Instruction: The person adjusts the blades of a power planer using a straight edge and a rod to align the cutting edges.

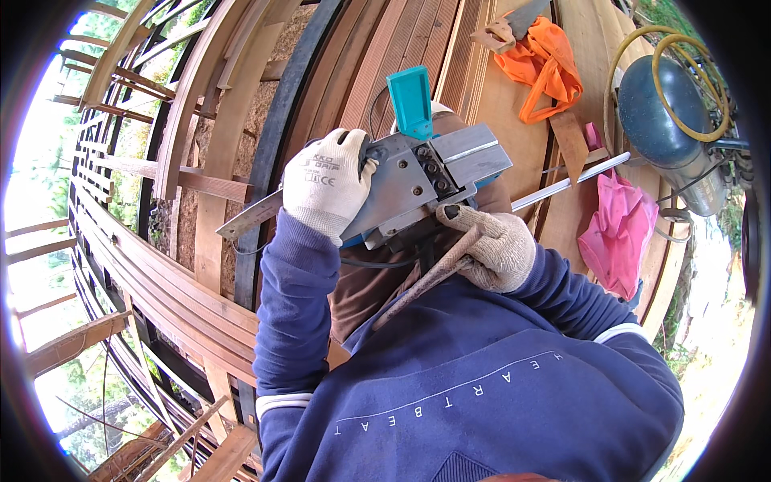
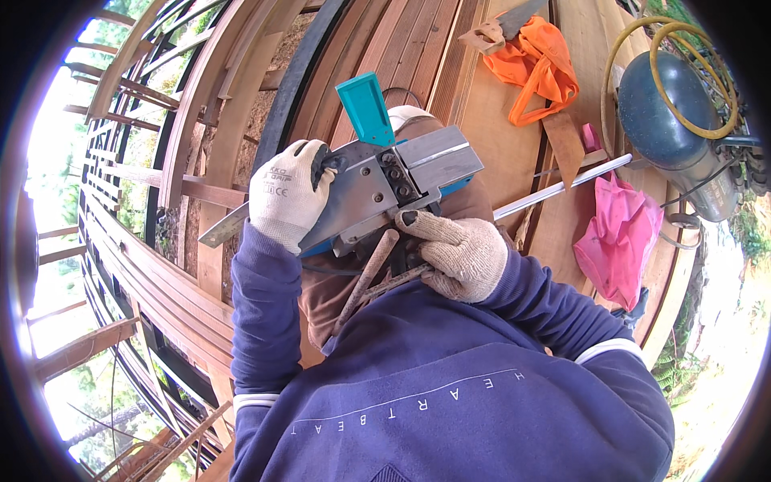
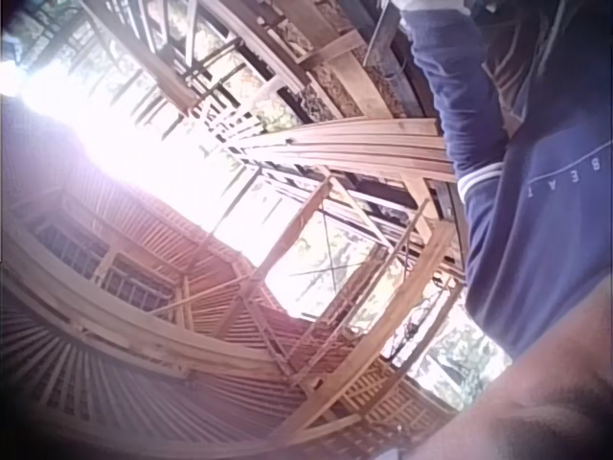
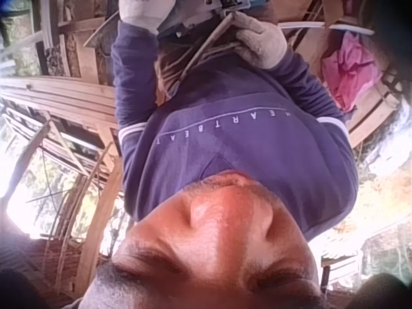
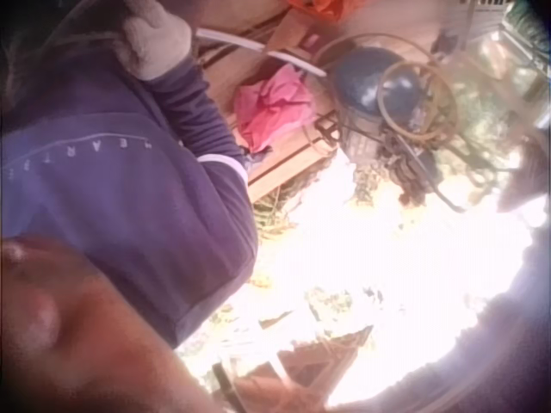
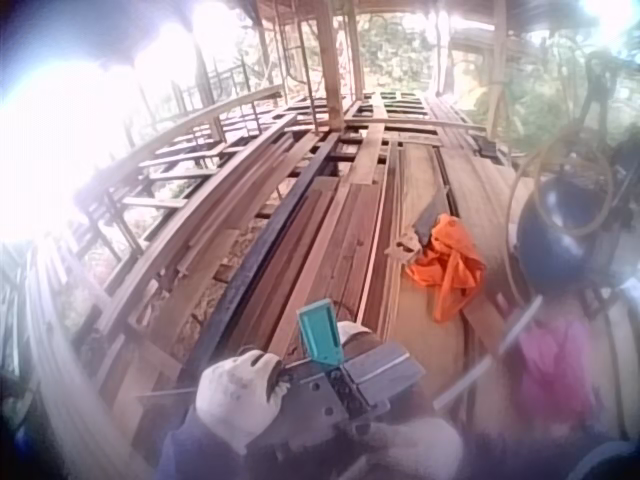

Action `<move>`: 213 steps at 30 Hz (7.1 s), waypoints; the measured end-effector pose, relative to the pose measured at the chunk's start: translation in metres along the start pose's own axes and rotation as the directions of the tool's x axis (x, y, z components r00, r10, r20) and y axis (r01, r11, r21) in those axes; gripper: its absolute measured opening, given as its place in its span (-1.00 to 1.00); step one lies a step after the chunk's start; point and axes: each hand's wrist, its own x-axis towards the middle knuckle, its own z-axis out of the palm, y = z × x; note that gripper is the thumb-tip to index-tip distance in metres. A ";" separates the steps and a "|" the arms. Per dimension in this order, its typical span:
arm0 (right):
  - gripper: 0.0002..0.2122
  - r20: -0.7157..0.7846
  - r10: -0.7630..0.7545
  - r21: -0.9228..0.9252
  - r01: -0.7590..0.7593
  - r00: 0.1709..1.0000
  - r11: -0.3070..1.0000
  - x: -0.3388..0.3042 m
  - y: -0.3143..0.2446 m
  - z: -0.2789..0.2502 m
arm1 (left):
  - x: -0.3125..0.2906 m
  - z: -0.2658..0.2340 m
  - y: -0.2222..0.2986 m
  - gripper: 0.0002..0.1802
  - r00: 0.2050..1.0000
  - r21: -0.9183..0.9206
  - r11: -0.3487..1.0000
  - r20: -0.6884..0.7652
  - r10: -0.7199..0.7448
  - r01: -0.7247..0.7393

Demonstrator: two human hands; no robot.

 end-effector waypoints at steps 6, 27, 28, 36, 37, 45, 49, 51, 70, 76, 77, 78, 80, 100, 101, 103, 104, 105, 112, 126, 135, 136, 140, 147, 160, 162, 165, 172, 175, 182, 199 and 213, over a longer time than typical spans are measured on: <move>-0.82 0.011 0.026 0.008 -0.026 1.000 1.000 0.002 -0.003 -0.002 | 0.000 0.000 0.000 -0.74 1.000 0.013 1.000 0.002 0.008 -0.008; -0.83 -0.003 0.026 0.024 -0.026 1.000 0.999 0.001 -0.002 -0.001 | -0.001 0.000 0.003 -0.72 1.000 0.021 1.000 0.007 0.000 0.000; -0.83 -0.010 0.018 0.028 -0.017 1.000 0.999 0.002 -0.001 -0.001 | -0.001 -0.001 0.003 -0.72 1.000 0.028 1.000 0.017 -0.002 0.001; -0.74 -0.012 0.056 0.005 -0.056 0.998 0.998 -0.003 -0.003 0.000 | -0.002 0.000 0.001 -0.71 1.000 0.021 1.000 -0.014 0.011 -0.010; -0.73 -0.007 0.081 0.001 -0.081 0.997 0.997 -0.005 -0.003 0.001 | -0.002 0.000 0.000 -0.71 0.999 0.016 1.000 -0.030 0.019 -0.019; -0.74 -0.029 0.066 -0.060 -0.067 0.997 0.996 -0.001 -0.007 -0.002 | -0.002 0.003 -0.004 -0.71 1.000 -0.002 1.000 -0.027 0.012 -0.012; -0.74 -0.052 0.062 -0.039 -0.064 0.997 0.997 0.001 -0.007 -0.002 | -0.001 0.003 -0.003 -0.73 1.000 -0.002 1.000 -0.027 0.015 -0.015; -0.74 -0.057 0.059 -0.043 -0.062 0.997 0.997 0.001 -0.007 -0.001 | 0.000 0.003 -0.002 -0.74 1.000 0.003 1.000 -0.021 0.013 -0.013; -0.74 -0.053 0.032 -0.019 -0.033 0.998 0.999 -0.002 -0.003 -0.001 | 0.000 0.004 -0.002 -0.73 1.000 -0.012 1.000 -0.025 0.018 -0.019; -0.74 -0.056 0.016 -0.004 -0.017 0.998 1.000 -0.002 -0.001 0.000 | -0.001 0.002 -0.001 -0.73 1.000 0.015 1.000 0.002 0.010 -0.010; -0.74 -0.039 0.028 0.001 -0.028 0.999 1.000 -0.002 -0.001 -0.002 | -0.001 0.002 -0.001 -0.73 1.000 0.016 1.000 0.002 0.008 -0.008; -0.73 0.001 0.066 0.024 -0.066 0.998 0.998 -0.003 -0.002 -0.003 | -0.001 0.002 -0.001 -0.73 1.000 0.018 1.000 0.005 0.004 -0.005; -0.71 0.083 0.140 0.062 -0.146 0.987 0.987 -0.006 -0.004 -0.004 | -0.001 0.001 0.000 -0.72 1.000 0.022 1.000 0.012 0.000 -0.001; -0.71 -0.038 0.057 -0.038 -0.059 0.998 0.998 0.002 -0.008 -0.002 | -0.002 0.003 -0.002 -0.71 1.000 0.003 1.000 -0.010 0.010 -0.010; -0.71 -0.036 0.044 -0.042 -0.045 0.998 0.998 0.002 -0.007 -0.003 | -0.002 0.004 -0.002 -0.71 1.000 0.000 1.000 -0.011 0.009 -0.009; -0.72 -0.028 0.038 -0.033 -0.038 0.999 0.999 0.000 -0.004 0.000 | -0.003 0.004 -0.004 -0.70 1.000 -0.004 1.000 -0.027 0.015 -0.015; -0.72 -0.025 0.035 -0.028 -0.036 0.999 0.999 -0.001 -0.003 0.000 | -0.003 0.005 -0.004 -0.70 0.999 -0.006 1.000 -0.035 0.018 -0.018; -0.73 -0.004 0.062 -0.004 -0.062 0.998 0.998 -0.001 -0.003 -0.001 | -0.003 0.005 -0.004 -0.70 0.999 -0.006 1.000 -0.034 0.017 -0.017; -0.70 0.037 0.112 0.028 -0.113 0.993 0.993 0.000 -0.006 -0.002 | -0.003 0.004 -0.004 -0.70 1.000 0.002 1.000 -0.019 0.013 -0.013; -0.62 0.064 0.123 0.037 -0.126 0.990 0.991 -0.001 -0.005 -0.002 | -0.003 0.005 -0.002 -0.72 0.999 -0.007 1.000 -0.027 0.019 -0.020; -0.62 0.034 0.098 0.009 -0.098 0.995 0.995 -0.002 -0.005 -0.002 | -0.004 0.003 0.001 -0.68 0.999 -0.008 1.000 -0.041 0.017 -0.018; -0.62 0.019 0.088 0.013 -0.088 0.996 0.996 0.001 -0.006 -0.003 | -0.004 0.003 0.000 -0.68 0.999 -0.006 1.000 -0.034 0.015 -0.016; -0.65 0.023 0.080 0.021 -0.081 0.997 0.997 0.002 -0.008 -0.005 | -0.004 0.003 -0.001 -0.67 0.999 0.000 1.000 -0.033 0.009 -0.009; -0.70 -0.057 0.041 -0.033 -0.043 0.998 0.999 0.000 -0.004 0.001 | -0.003 0.004 -0.002 -0.69 1.000 0.005 1.000 -0.012 0.006 -0.006; -0.75 -0.020 0.049 -0.013 -0.049 0.999 0.999 0.003 -0.006 -0.003 | -0.002 0.004 -0.002 -0.70 0.999 0.026 1.000 0.031 -0.008 0.007; -0.74 -0.027 0.042 -0.015 -0.042 0.999 0.999 0.003 -0.006 -0.003 | -0.002 0.004 -0.002 -0.70 1.000 0.019 1.000 0.023 -0.012 0.011; -0.76 -0.034 0.048 -0.012 -0.049 0.998 0.999 0.004 -0.006 -0.003 | -0.003 0.005 -0.003 -0.70 1.000 0.005 1.000 -0.016 -0.005 0.005; -0.77 -0.056 0.031 -0.009 -0.032 0.998 0.999 0.006 -0.006 -0.003 | -0.002 0.005 -0.003 -0.71 1.000 0.019 1.000 0.004 -0.013 0.013; -0.75 -0.046 0.052 0.003 -0.052 0.998 0.999 0.005 -0.006 -0.003 | -0.001 0.004 -0.002 -0.70 1.000 0.016 1.000 0.009 -0.021 0.021; -0.73 -0.020 0.076 -0.001 -0.076 0.997 0.997 0.002 -0.005 -0.003 | -0.001 0.005 -0.002 -0.68 1.000 0.020 1.000 0.007 -0.021 0.021; -0.71 -0.038 0.069 0.052 -0.067 0.997 0.996 0.001 -0.004 -0.001 | -0.002 0.004 -0.002 -0.68 1.000 0.005 1.000 0.009 -0.023 0.023; -0.36 -0.028 0.057 0.036 -0.056 0.998 0.998 -0.005 0.003 0.004 | -0.003 -0.001 -0.003 -0.70 0.998 -0.027 0.999 -0.053 -0.031 0.029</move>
